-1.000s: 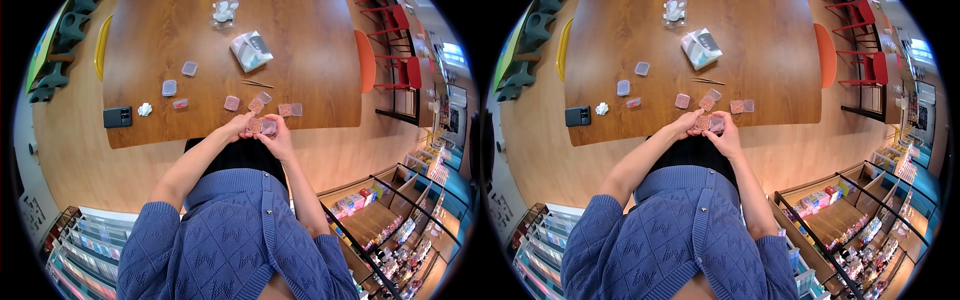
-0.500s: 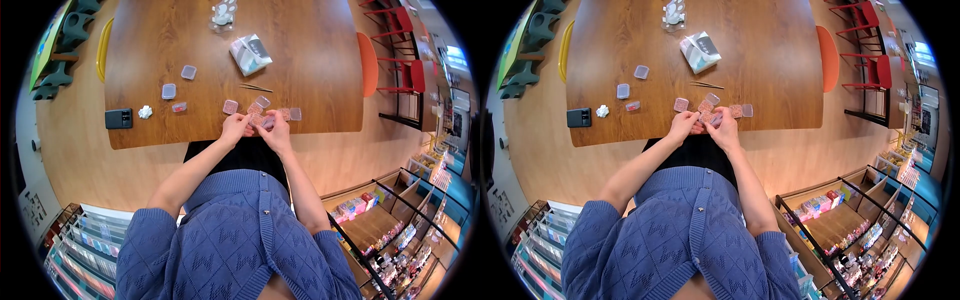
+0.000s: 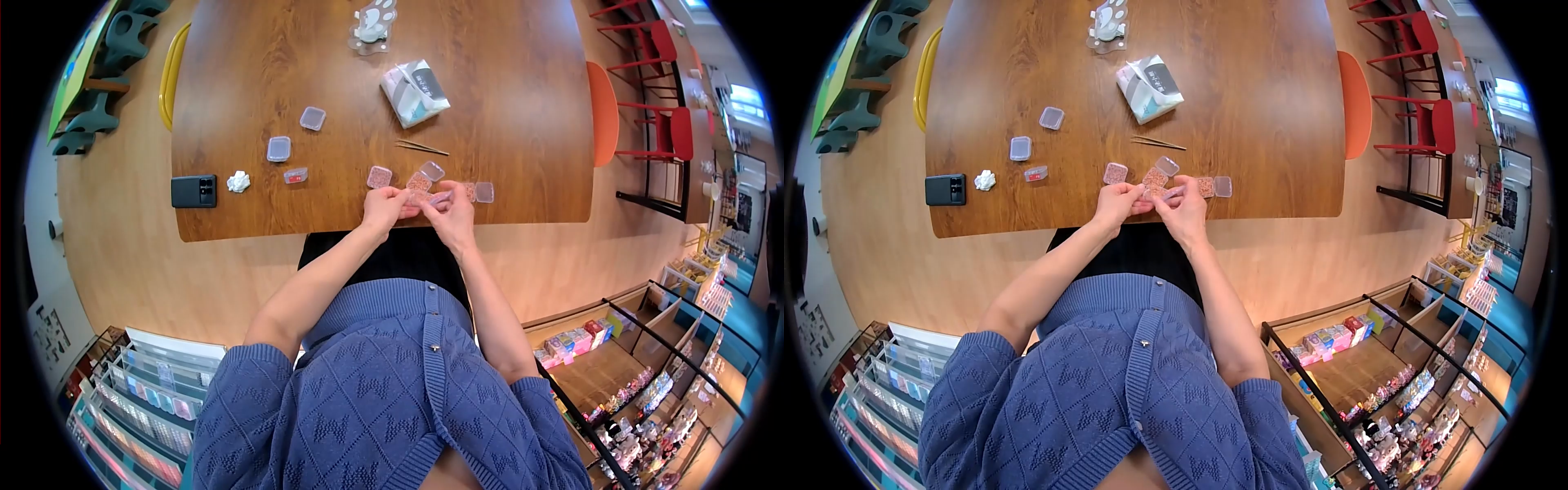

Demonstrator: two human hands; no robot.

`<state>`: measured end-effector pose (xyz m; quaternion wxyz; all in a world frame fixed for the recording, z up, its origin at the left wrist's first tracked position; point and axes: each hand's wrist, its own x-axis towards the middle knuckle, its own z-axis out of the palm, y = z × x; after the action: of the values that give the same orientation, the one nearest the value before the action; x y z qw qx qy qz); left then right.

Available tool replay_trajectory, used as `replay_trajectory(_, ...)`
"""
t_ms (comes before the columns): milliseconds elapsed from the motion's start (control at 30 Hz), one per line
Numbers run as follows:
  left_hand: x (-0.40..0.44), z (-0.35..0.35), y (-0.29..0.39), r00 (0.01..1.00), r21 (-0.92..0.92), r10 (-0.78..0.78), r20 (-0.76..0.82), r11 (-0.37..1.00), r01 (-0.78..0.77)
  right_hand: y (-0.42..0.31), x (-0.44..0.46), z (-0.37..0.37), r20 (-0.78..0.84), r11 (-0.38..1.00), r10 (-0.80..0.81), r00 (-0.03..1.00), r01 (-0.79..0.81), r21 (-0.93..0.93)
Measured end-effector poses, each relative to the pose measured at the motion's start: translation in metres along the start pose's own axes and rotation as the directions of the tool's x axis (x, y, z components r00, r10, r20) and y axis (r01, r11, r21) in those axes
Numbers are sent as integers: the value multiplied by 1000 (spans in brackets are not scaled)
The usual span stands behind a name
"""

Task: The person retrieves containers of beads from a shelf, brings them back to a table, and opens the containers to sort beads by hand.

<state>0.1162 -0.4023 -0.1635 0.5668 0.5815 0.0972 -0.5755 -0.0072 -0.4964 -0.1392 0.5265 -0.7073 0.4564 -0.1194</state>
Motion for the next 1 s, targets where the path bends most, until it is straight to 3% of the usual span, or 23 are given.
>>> replay_trajectory(233, 2, 2, 7, 1000, 12, -13, -25, 1000, 13, 1, 5, 2, -24, 993, 47, 999, -44, 109)
replay_trajectory(467, 2, 3, 11, 1000, -17, -7, -26, 1000, 7, -5, 4, 4, -57, 997, 26, 998, -21, 79)
replay_trajectory(567, 2, 3, 10, 1000, 56, 21, -18, 998, -20, -2, -1, 6, -95, 992, 26, 995, -13, 129)
replay_trajectory(633, 5, 3, 12, 998, 136, -38, -58, 990, 46, 0, 1, 6, -66, 993, 61, 996, -54, 106)
replay_trajectory(1000, 3, 1, 5, 999, 100, -4, -41, 995, 8, 4, -5, 10, -95, 990, 15, 995, -1, 144)
